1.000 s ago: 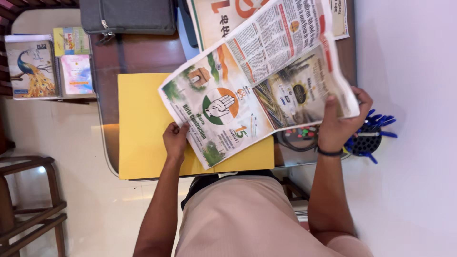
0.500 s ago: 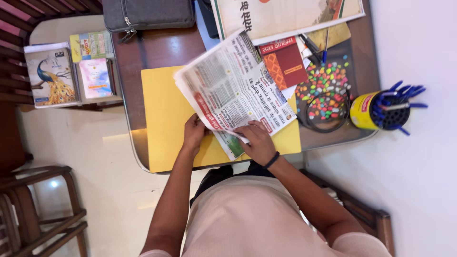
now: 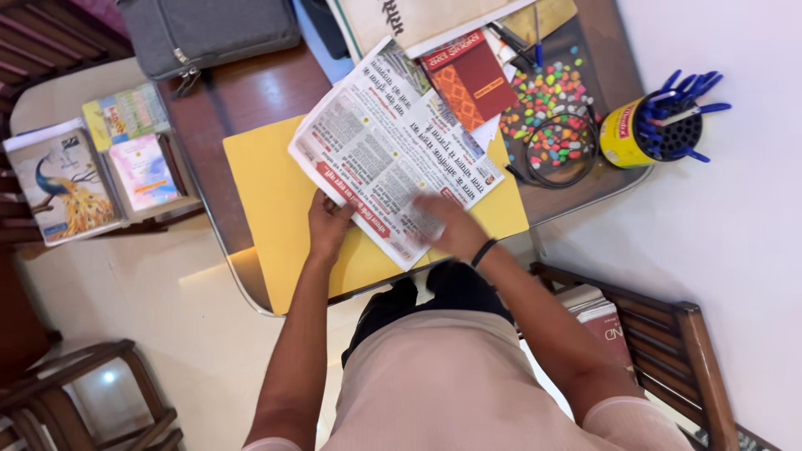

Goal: The person organizes stationery items on a glass table. They place papers into a black folder, move notebooks and books onto a nearby chair, and arrange pens into a pen holder. The person also places a laptop into a grey bag.

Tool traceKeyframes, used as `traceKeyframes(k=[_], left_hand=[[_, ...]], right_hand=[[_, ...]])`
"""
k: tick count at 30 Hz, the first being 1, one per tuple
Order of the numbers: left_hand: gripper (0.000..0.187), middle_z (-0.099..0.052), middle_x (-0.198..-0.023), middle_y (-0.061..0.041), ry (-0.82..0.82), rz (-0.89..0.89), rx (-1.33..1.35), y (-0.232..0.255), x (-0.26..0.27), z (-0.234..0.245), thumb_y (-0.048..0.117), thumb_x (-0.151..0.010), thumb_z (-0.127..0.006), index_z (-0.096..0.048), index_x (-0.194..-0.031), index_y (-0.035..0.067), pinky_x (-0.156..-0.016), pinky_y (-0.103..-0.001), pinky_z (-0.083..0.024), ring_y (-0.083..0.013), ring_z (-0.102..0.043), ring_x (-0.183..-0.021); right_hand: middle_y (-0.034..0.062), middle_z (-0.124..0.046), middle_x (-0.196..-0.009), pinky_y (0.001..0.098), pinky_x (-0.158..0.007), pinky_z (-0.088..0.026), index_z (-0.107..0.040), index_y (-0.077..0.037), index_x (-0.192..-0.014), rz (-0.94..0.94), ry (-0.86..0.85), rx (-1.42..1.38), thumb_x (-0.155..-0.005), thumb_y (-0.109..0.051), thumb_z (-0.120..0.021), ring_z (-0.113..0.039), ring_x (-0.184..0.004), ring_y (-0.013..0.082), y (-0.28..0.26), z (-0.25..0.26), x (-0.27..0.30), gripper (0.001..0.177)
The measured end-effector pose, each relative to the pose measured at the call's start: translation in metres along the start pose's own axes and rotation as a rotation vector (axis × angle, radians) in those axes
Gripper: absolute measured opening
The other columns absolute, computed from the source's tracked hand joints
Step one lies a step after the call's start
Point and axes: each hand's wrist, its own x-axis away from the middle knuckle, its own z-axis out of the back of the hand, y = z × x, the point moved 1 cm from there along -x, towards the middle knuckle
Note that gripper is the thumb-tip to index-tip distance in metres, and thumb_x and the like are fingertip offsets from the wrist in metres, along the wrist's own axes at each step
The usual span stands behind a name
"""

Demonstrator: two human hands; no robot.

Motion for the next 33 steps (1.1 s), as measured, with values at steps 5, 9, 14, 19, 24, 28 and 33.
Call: traceKeyframes(k=[5, 9, 14, 19, 24, 28, 33], left_hand=[[0.032, -0.072, -0.11, -0.011, 0.006, -0.049, -0.059, -0.009, -0.002, 0.007, -0.001, -0.095, -0.062, -0.059, -0.127, -0.002, -0.078, -0.033, -0.063, -0.0171, -0.072, -0.093], [0.026, -0.073, -0.107, -0.012, 0.023, -0.078, -0.093, -0.022, -0.004, 0.01, -0.001, -0.096, -0.064, -0.065, -0.122, -0.003, -0.076, -0.032, -0.059, -0.0165, -0.07, -0.089], [0.02, -0.075, -0.101, -0.01, 0.084, -0.118, -0.103, -0.037, -0.009, 0.009, -0.001, -0.095, -0.066, -0.07, -0.114, -0.003, -0.074, -0.03, -0.057, -0.0159, -0.068, -0.085], [0.01, -0.074, -0.099, -0.013, 0.188, -0.085, -0.015, -0.045, 0.003, 0.012, -0.001, -0.095, -0.066, -0.071, -0.104, -0.003, -0.072, -0.033, -0.058, -0.0169, -0.069, -0.081], [0.01, -0.075, -0.114, -0.015, 0.032, -0.366, 0.08, -0.033, 0.034, 0.006, -0.012, -0.088, -0.067, -0.071, -0.09, -0.003, -0.09, -0.03, -0.058, -0.0178, -0.071, -0.098], [0.017, -0.077, -0.118, -0.015, -0.058, -0.319, 0.074, -0.019, 0.056, -0.026, -0.015, -0.089, -0.06, -0.068, -0.081, -0.003, -0.088, -0.032, -0.06, -0.0195, -0.073, -0.097], [0.02, -0.074, -0.108, -0.014, -0.149, -0.073, 0.005, -0.006, 0.09, -0.096, 0.002, -0.1, -0.057, -0.07, -0.115, 0.003, -0.084, -0.032, -0.057, -0.0182, -0.068, -0.092]], right_hand=[[0.0166, -0.069, -0.115, 0.0403, -0.096, -0.054, -0.067, -0.004, -0.125, -0.227, 0.391, 0.185, -0.098, -0.02, -0.073, -0.067, -0.108, 0.0322, 0.07, 0.059, -0.061, 0.032], [0.0158, -0.064, -0.097, 0.0411, -0.084, -0.053, -0.072, -0.01, -0.123, -0.236, 0.315, 0.27, -0.09, -0.009, -0.073, -0.065, -0.093, 0.0318, 0.109, 0.068, -0.105, 0.033], [0.0084, -0.061, -0.089, 0.0315, -0.072, -0.056, -0.074, -0.007, -0.114, -0.251, 0.338, -0.069, -0.079, 0.003, -0.076, -0.065, -0.079, 0.0201, 0.154, 0.049, -0.126, 0.036], [0.0068, -0.063, -0.09, 0.03, -0.066, -0.049, -0.07, -0.003, -0.103, -0.399, 0.443, -0.395, -0.089, 0.007, -0.071, -0.062, -0.078, 0.0167, 0.179, 0.047, -0.087, 0.017], [0.0023, -0.071, -0.114, 0.0227, -0.091, -0.051, -0.063, -0.005, -0.108, -0.188, 0.275, -0.791, -0.1, 0.006, -0.056, -0.064, -0.102, 0.0087, 0.162, 0.06, -0.001, 0.016], [0.0053, -0.07, -0.104, 0.0269, -0.084, -0.052, -0.067, -0.001, -0.119, -0.421, 0.356, -1.04, -0.111, -0.007, -0.051, -0.065, -0.095, 0.0131, 0.138, 0.074, 0.079, 0.019], [0.0074, -0.073, -0.107, 0.0274, -0.085, -0.057, -0.06, -0.002, -0.122, -0.42, 0.552, -0.915, -0.092, 0.01, -0.07, -0.069, -0.098, 0.0127, 0.101, 0.081, 0.194, 0.035]])
